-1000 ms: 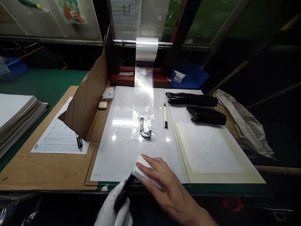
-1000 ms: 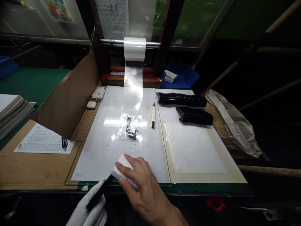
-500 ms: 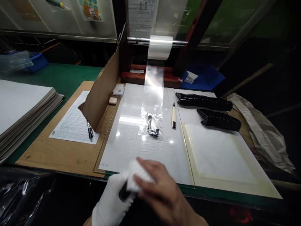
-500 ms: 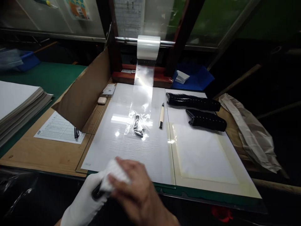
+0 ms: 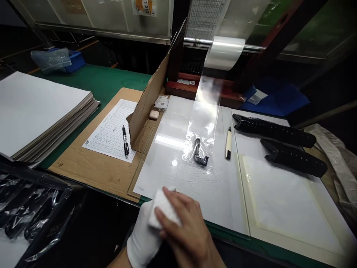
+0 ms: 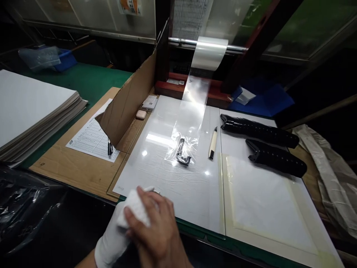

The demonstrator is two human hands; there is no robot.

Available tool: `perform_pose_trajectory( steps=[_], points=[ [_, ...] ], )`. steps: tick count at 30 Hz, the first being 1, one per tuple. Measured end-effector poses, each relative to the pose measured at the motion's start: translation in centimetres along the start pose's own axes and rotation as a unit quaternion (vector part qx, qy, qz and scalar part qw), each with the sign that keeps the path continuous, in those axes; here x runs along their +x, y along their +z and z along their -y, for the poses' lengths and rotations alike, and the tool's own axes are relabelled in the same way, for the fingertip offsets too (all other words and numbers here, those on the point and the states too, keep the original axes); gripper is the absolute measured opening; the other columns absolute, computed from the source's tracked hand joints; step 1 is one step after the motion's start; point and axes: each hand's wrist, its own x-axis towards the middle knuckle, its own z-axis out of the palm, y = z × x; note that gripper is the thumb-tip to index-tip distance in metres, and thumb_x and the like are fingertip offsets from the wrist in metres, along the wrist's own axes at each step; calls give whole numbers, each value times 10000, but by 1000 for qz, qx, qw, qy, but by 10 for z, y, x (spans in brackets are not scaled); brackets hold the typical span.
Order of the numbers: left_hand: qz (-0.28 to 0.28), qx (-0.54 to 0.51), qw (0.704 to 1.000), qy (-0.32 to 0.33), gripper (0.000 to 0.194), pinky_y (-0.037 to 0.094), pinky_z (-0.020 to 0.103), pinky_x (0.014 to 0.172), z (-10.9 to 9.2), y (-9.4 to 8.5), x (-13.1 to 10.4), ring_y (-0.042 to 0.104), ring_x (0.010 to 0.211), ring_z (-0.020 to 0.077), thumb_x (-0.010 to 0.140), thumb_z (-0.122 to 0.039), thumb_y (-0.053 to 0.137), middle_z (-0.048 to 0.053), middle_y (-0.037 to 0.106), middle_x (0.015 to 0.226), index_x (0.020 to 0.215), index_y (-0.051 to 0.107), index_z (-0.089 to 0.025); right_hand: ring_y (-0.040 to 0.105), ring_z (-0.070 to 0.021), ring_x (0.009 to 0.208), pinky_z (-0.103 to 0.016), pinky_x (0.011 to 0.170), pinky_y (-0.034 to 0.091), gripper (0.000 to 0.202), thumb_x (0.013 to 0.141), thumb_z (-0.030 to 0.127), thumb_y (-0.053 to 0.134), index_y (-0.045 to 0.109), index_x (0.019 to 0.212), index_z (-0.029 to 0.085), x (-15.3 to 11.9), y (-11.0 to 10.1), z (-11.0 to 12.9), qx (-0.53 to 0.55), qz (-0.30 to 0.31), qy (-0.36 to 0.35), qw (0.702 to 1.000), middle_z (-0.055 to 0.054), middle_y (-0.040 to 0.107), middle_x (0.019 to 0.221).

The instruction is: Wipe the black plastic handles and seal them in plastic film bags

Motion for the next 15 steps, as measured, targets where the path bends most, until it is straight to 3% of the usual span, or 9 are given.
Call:
perform_pose_trajectory(
  steps=[2,4,7,11,15],
  points=[
    [-17,19,999,34,377,505,380,1042,4,-3,-1,684,1074,293,891,-385,671,117,747,1145,1200,727,-175,456,-287,1339,-502,994,492,492,998,138,500,488,1470,276,1,4,1,-7,5,54,999,-110,451,1555],
    [-19,37,997,64,401,530,354,1006,8,-5,-3,704,1025,266,938,-386,612,105,755,1129,1277,689,-185,453,-290,1346,-494,986,493,508,990,119,496,486,1474,274,2,9,3,-15,-8,51,999,-117,446,1557],
    [-16,49,996,73,395,602,324,797,12,-6,-4,724,779,243,920,-402,635,100,784,932,1212,722,-152,452,-322,1344,-506,957,493,470,978,142,526,542,1429,276,6,16,8,-11,-22,8,1000,-120,433,1565],
    [-48,58,994,79,395,525,326,1004,15,-8,-6,707,1057,265,957,-361,597,111,743,1197,1310,663,-195,487,-292,1327,-505,997,483,515,992,112,494,496,1468,306,12,20,9,-16,-16,90,996,-107,474,1535],
    [-25,42,994,98,343,590,305,863,17,-11,-5,751,907,286,937,-360,607,105,786,1039,1198,727,-171,466,-312,1338,-509,971,489,479,990,142,512,536,1434,320,11,27,7,-4,-48,49,998,-100,462,1540]
  ],
)
